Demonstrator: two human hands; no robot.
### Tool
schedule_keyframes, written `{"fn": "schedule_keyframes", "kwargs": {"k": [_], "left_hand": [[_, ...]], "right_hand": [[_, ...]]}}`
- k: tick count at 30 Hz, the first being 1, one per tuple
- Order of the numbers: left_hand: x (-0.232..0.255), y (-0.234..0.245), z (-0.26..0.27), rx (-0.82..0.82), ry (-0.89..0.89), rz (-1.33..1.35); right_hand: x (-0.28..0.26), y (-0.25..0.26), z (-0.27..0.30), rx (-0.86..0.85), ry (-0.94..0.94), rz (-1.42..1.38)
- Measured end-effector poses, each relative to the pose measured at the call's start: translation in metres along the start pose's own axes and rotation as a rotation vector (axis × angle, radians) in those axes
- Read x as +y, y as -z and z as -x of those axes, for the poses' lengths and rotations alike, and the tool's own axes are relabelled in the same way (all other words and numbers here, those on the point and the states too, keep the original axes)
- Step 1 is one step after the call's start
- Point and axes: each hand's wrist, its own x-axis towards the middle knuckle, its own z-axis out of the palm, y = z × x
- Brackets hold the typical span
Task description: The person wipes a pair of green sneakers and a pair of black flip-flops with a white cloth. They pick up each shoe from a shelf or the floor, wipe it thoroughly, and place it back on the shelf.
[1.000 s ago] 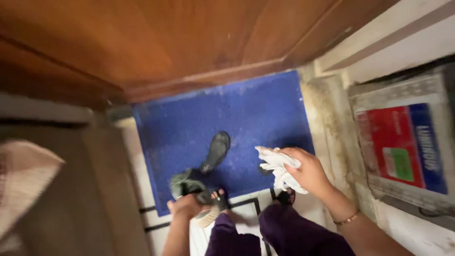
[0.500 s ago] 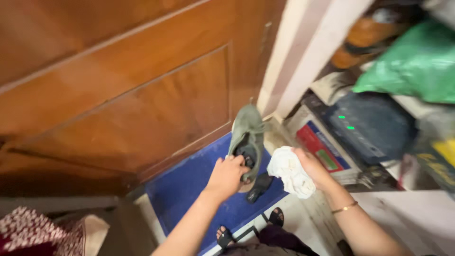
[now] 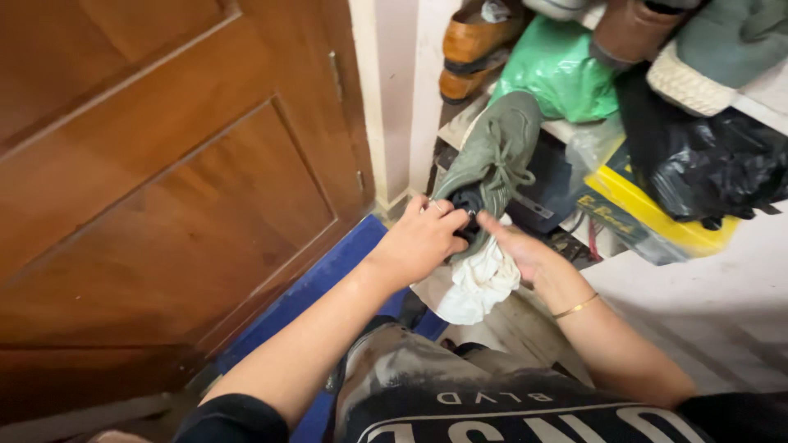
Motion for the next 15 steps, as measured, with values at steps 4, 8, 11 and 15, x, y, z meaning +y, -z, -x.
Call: {"fn": "schedule_keyframes", "kwargs": {"k": [4, 8, 11, 15], "left_hand": [[-0.001, -0.010, -0.016, 0.035, -0.030, -0.026], [-0.033, -0.024, -0.024, 0.378, 0.359, 0.668], [-0.059, -0.039, -0.034, 0.409, 0.748, 1.511], [-0.073, -0.049, -0.031, -0.090, 0.921, 1.785]], "right_hand": [[0.003, 0.023, -0.005, -0.061, 0.174, 0.027], [-0.007, 0.018, 0.005, 0.006, 0.127, 0.017], [-0.021, -0.002, 0.020, -0.005, 0.111, 0.023], [-0.030, -0.034, 0.043, 0.033, 0.181, 0.308]]}}
